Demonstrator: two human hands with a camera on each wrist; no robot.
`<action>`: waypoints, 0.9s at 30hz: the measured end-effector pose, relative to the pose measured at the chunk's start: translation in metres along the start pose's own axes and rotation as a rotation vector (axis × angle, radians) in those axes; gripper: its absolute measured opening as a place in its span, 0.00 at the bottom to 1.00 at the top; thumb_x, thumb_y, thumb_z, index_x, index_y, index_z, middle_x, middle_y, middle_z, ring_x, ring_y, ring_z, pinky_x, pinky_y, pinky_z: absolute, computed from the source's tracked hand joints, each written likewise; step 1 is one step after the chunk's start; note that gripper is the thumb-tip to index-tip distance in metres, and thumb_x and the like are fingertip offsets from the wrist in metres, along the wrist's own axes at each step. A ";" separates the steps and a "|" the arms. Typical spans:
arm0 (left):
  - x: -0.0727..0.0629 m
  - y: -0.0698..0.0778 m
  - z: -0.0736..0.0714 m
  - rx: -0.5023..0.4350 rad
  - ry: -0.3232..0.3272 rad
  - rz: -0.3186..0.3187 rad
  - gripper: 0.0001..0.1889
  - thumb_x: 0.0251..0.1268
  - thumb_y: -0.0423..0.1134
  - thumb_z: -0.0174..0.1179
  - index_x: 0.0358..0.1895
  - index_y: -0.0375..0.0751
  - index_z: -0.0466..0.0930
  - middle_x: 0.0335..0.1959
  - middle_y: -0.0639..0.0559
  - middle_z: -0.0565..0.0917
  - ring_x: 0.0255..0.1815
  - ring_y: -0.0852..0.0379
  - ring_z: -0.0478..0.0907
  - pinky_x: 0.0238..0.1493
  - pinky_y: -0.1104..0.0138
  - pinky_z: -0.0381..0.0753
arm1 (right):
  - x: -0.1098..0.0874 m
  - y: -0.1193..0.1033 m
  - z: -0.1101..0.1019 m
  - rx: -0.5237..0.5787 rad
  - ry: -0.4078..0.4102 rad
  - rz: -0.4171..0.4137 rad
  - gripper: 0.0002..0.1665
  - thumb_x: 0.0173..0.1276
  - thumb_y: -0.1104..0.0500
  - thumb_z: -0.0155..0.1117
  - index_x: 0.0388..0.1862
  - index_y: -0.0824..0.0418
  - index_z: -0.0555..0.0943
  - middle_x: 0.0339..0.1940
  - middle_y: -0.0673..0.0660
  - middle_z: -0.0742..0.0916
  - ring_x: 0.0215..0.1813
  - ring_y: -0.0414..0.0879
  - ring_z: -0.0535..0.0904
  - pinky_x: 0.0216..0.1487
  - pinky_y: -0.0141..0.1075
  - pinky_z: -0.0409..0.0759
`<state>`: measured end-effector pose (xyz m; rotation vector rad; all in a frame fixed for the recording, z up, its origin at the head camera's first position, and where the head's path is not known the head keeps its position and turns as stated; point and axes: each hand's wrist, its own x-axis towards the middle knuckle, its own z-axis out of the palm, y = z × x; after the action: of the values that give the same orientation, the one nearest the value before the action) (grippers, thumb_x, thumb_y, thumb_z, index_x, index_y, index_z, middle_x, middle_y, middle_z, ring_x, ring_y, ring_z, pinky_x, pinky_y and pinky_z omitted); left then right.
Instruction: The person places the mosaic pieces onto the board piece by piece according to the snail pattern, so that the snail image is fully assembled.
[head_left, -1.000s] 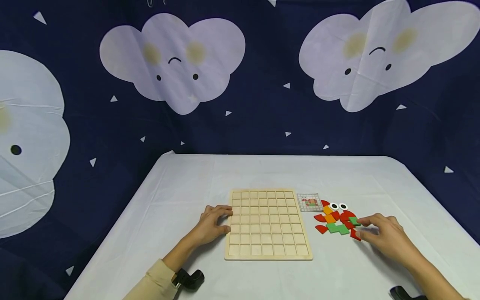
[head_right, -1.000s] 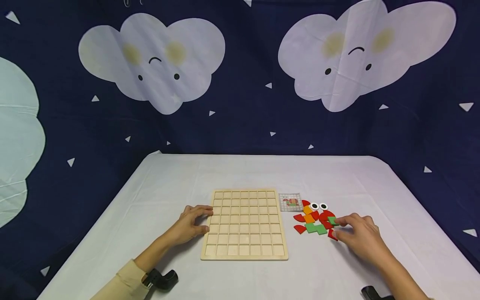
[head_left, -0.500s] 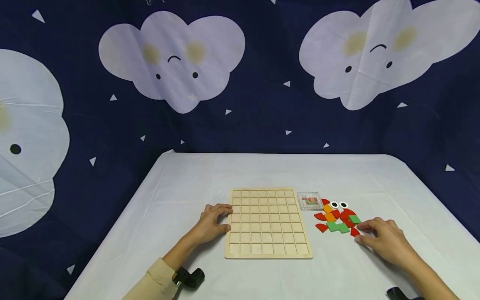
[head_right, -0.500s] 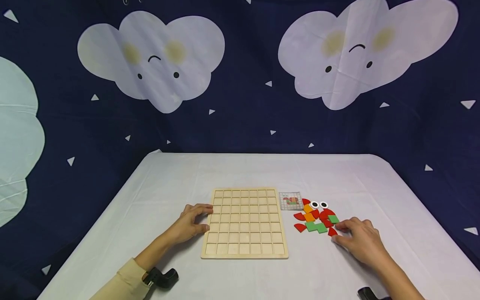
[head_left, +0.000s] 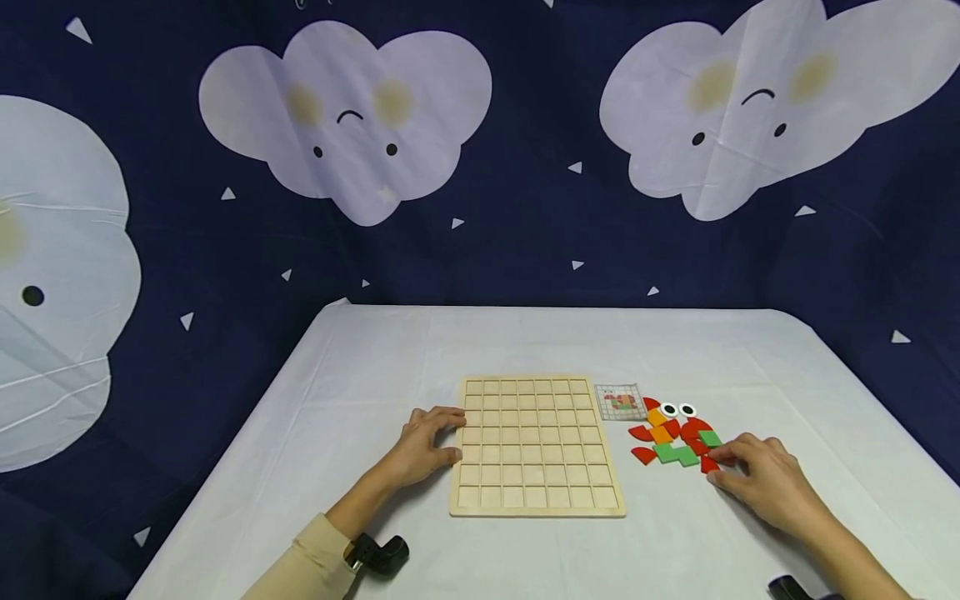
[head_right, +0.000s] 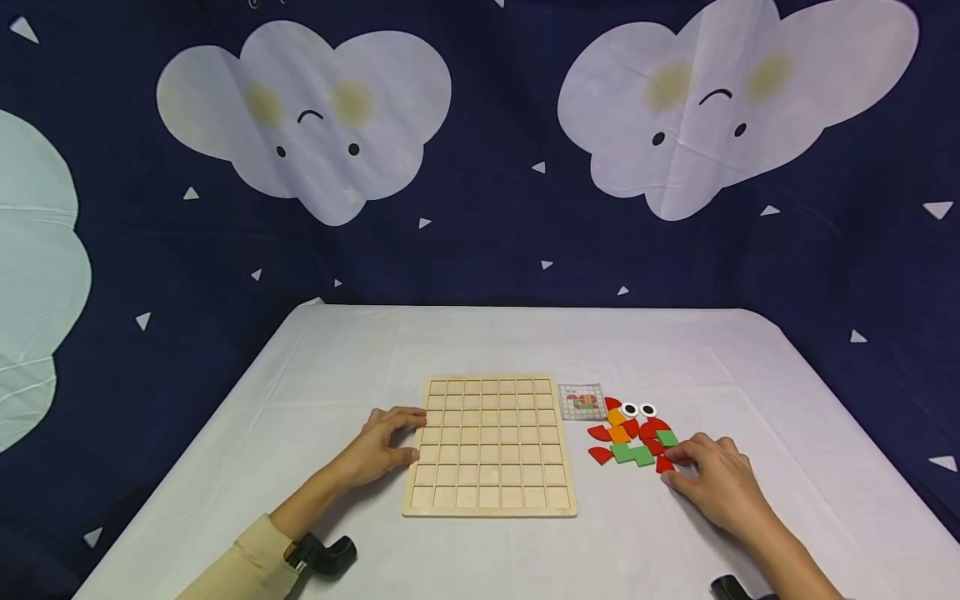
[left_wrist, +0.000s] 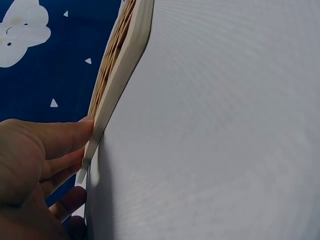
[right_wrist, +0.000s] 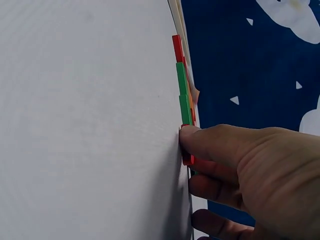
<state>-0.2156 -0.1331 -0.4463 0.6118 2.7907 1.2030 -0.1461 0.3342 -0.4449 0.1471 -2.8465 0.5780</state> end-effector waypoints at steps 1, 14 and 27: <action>0.000 0.000 0.000 0.001 0.000 0.001 0.23 0.52 0.34 0.67 0.54 0.40 0.78 0.63 0.54 0.75 0.51 0.56 0.62 0.52 0.59 0.56 | 0.000 0.000 0.000 0.001 0.000 0.000 0.15 0.49 0.55 0.74 0.36 0.57 0.85 0.35 0.52 0.83 0.39 0.48 0.70 0.39 0.39 0.59; 0.000 0.001 -0.001 0.005 0.001 0.012 0.22 0.52 0.33 0.67 0.54 0.39 0.78 0.63 0.53 0.75 0.51 0.56 0.63 0.51 0.59 0.56 | 0.014 -0.030 -0.004 0.048 -0.021 -0.048 0.12 0.50 0.57 0.73 0.36 0.55 0.85 0.34 0.50 0.83 0.40 0.47 0.69 0.39 0.40 0.59; 0.001 -0.001 0.000 0.010 0.011 0.004 0.22 0.51 0.34 0.67 0.54 0.40 0.78 0.62 0.54 0.75 0.51 0.57 0.63 0.53 0.58 0.56 | 0.071 -0.098 0.027 0.150 -0.073 -0.113 0.11 0.55 0.57 0.69 0.39 0.54 0.85 0.36 0.50 0.83 0.44 0.47 0.69 0.43 0.40 0.63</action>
<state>-0.2168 -0.1329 -0.4470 0.6136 2.8078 1.1976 -0.2059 0.2296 -0.4151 0.3593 -2.8400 0.7762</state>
